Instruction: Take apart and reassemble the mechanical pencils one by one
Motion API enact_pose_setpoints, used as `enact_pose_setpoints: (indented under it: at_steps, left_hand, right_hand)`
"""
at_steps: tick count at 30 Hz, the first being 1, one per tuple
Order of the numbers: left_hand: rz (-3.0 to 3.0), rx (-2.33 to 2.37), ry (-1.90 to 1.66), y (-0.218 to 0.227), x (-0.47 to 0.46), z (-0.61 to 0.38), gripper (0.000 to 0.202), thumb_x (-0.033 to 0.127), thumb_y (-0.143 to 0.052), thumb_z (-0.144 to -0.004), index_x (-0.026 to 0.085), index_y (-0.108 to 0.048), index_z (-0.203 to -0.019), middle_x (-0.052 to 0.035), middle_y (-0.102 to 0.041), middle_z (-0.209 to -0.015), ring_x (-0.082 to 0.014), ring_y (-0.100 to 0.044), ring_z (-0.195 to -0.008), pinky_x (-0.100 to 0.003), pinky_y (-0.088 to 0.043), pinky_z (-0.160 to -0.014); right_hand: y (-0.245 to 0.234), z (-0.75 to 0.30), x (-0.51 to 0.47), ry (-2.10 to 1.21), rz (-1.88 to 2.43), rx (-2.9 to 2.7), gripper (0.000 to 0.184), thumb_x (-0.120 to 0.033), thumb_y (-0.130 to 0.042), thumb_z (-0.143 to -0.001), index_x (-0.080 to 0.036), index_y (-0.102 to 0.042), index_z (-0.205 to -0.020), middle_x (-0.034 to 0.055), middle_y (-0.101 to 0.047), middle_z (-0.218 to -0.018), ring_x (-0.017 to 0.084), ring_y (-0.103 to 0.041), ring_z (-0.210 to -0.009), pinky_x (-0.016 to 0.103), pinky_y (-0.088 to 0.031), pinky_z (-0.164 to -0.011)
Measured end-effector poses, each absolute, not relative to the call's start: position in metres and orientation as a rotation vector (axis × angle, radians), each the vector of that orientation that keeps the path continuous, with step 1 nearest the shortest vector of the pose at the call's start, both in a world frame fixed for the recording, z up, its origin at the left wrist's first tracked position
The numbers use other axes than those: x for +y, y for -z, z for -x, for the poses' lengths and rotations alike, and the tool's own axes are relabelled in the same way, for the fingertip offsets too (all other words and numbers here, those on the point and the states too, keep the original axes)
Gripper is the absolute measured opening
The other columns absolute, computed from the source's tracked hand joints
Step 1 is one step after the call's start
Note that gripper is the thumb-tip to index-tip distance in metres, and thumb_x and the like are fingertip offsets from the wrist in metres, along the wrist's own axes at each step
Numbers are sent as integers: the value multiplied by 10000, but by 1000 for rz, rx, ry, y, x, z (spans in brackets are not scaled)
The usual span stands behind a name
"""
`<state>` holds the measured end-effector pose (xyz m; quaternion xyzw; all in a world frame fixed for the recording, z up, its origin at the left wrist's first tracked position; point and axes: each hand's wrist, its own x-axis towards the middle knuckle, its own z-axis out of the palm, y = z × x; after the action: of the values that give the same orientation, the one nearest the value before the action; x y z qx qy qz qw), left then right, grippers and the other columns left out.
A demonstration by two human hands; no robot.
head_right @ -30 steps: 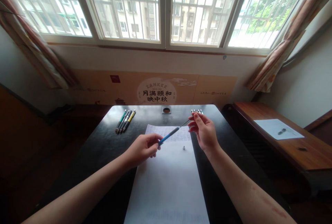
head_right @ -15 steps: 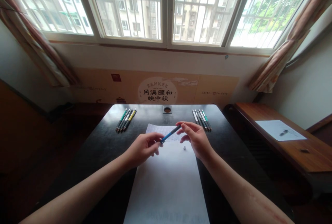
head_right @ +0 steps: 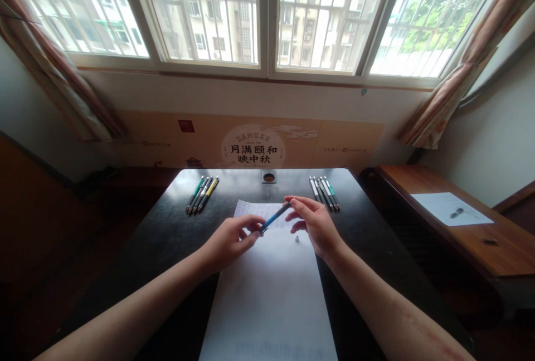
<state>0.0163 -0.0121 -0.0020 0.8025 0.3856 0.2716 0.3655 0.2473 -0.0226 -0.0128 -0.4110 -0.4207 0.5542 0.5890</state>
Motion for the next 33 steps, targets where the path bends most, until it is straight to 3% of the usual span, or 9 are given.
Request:
enact_pose_setpoints:
  at_steps: [4, 11, 16, 24, 29, 33]
  left_hand:
    - [-2071, 1025, -707, 4, -11, -15, 286, 224, -575, -863, 165, -716, -1104, -48, -747, -894, -143, -638, -669, -262, -521, -677]
    - [-2077, 1045, -619, 1, -12, -18, 324, 213, -569, -854, 167, -727, -1133, -45, -749, -883, -156, -630, -699, -264, -502, -687]
    - [-2054, 946, -544, -1, -14, -20, 276, 182, -562, -833, 174, -758, -1028, -27, -744, -846, -149, -612, -702, -249, -478, -684]
    - [-2016, 933, -546, -2, -16, -21, 261, 172, -580, -816, 179, -755, -1010, -20, -730, -820, -146, -605, -696, -253, -483, -704]
    - [-2000, 934, -562, -3, -16, -21, 252, 161, -584, -810, 171, -752, -997, -30, -736, -832, -149, -622, -705, -256, -492, -707]
    - [-1980, 937, -591, -4, -17, -21, 276, 143, -584, -803, 167, -749, -1024, -37, -740, -847, -149, -627, -708, -254, -494, -698]
  right_hand:
    - [12, -247, -22, -1308, 984, -965, 345, -435, -814, -775, -182, -786, -1007, 63, -724, -861, 165, -661, -690, 207, -506, -464]
    - [13, -248, -22, -1434, 913, -943, 317, -402, -805, -796, -199, -771, -1037, 75, -749, -1004, 164, -688, -691, 230, -533, -495]
    - [13, -248, -23, -1523, 837, -898, 287, -378, -799, -804, -212, -761, -1035, 60, -761, -1007, 157, -691, -695, 224, -534, -501]
    - [13, -247, -25, -1553, 829, -894, 291, -346, -797, -809, -209, -756, -1062, 69, -759, -1019, 155, -691, -671, 211, -520, -473]
    - [14, -250, -24, -1579, 766, -933, 375, -325, -795, -817, -242, -719, -1174, 57, -753, -1033, 155, -705, -700, 205, -529, -486]
    - [14, -248, -24, -1563, 732, -941, 398, -311, -835, -777, -247, -723, -1153, 40, -748, -1001, 134, -687, -646, 196, -525, -468]
